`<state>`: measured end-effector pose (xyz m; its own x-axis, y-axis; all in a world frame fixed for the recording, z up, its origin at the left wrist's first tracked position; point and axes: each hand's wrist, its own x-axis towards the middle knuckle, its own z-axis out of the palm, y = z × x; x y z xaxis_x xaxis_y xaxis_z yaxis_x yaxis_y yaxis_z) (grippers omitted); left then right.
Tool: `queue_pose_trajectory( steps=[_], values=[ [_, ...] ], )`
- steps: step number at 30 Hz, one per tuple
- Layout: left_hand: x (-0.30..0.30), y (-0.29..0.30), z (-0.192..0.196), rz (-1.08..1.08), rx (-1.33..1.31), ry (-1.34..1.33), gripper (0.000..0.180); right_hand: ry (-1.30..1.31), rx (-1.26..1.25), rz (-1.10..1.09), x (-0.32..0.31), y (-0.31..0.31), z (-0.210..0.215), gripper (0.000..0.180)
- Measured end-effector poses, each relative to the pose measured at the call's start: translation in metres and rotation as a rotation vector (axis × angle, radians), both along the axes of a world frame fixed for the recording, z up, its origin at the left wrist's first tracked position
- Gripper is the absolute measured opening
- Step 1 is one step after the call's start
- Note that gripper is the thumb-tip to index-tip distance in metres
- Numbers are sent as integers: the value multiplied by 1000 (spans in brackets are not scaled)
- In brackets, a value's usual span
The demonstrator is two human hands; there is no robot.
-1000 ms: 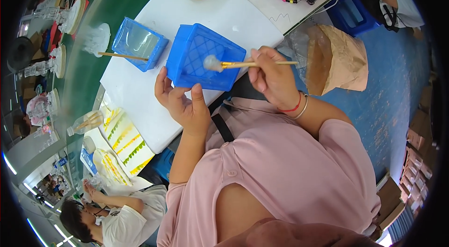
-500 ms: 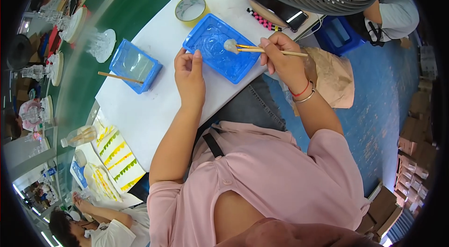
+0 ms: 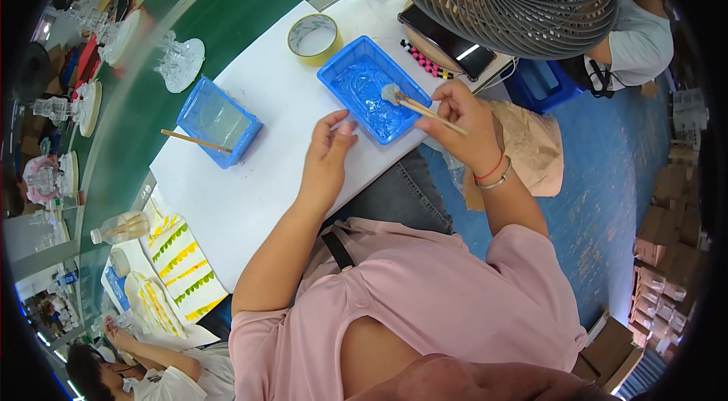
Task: Applying adhesive to clear plastic or glass decorative pieces using a small brush at an assembly line.
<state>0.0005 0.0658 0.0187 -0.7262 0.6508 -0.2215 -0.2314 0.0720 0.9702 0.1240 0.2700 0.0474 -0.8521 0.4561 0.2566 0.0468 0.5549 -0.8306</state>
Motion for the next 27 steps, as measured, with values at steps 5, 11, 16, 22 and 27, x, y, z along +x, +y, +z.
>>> queue_pose_trajectory(
  steps=[5,11,16,22,27],
  values=[
    [10,18,6,-62,68,12,52,51,-219,-89,20,-14,-20,53],
    [-1,39,-3,-55,124,-34,56,207,-258,-103,16,-21,-50,45],
    [10,25,-1,-17,111,20,52,82,-250,-70,-6,-15,-52,39],
    [22,-30,20,-118,103,372,31,259,-285,-39,-28,-15,-54,35],
    [15,-127,57,-159,113,477,19,31,-52,7,1,-35,-29,14]
  ],
)
